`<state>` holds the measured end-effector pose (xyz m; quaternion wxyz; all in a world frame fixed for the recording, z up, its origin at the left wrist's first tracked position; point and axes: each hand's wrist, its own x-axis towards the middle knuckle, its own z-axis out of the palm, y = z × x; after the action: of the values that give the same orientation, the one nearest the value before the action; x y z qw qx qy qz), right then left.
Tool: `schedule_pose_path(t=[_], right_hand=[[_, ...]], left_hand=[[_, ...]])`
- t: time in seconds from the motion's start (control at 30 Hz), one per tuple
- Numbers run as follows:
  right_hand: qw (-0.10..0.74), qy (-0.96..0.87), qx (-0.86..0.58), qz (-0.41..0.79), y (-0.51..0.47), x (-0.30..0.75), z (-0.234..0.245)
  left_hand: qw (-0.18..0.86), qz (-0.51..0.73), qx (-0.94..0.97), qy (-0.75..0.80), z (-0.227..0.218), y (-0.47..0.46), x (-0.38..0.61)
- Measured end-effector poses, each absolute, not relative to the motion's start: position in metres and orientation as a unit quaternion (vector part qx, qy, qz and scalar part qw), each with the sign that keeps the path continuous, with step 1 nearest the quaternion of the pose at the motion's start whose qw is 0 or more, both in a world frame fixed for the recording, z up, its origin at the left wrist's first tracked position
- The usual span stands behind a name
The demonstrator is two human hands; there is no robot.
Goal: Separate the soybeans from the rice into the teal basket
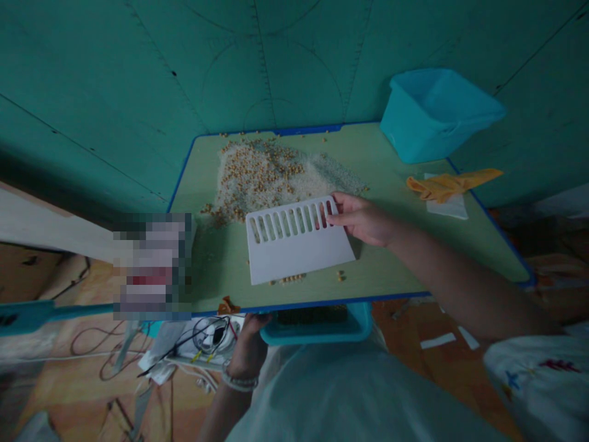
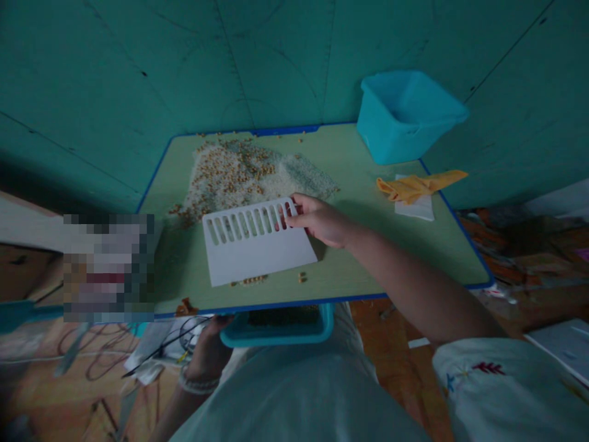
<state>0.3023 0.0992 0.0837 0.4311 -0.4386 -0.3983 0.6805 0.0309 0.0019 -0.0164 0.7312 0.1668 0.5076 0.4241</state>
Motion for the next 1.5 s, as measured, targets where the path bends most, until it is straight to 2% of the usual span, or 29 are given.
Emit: schedule_pose_path(t=[1.13, 1.5], right_hand=[[0.355, -0.433, -0.404, 0.723, 0.091, 0.303, 0.088], [0.282, -0.479, -0.363, 0.748, 0.088, 0.306, 0.088]], left_hand=[[0.739, 0.419, 0.153, 0.505, -0.009, 0.003, 0.036], [0.753, 0.422, 0.216, 0.456, -0.008, 0.005, 0.037]])
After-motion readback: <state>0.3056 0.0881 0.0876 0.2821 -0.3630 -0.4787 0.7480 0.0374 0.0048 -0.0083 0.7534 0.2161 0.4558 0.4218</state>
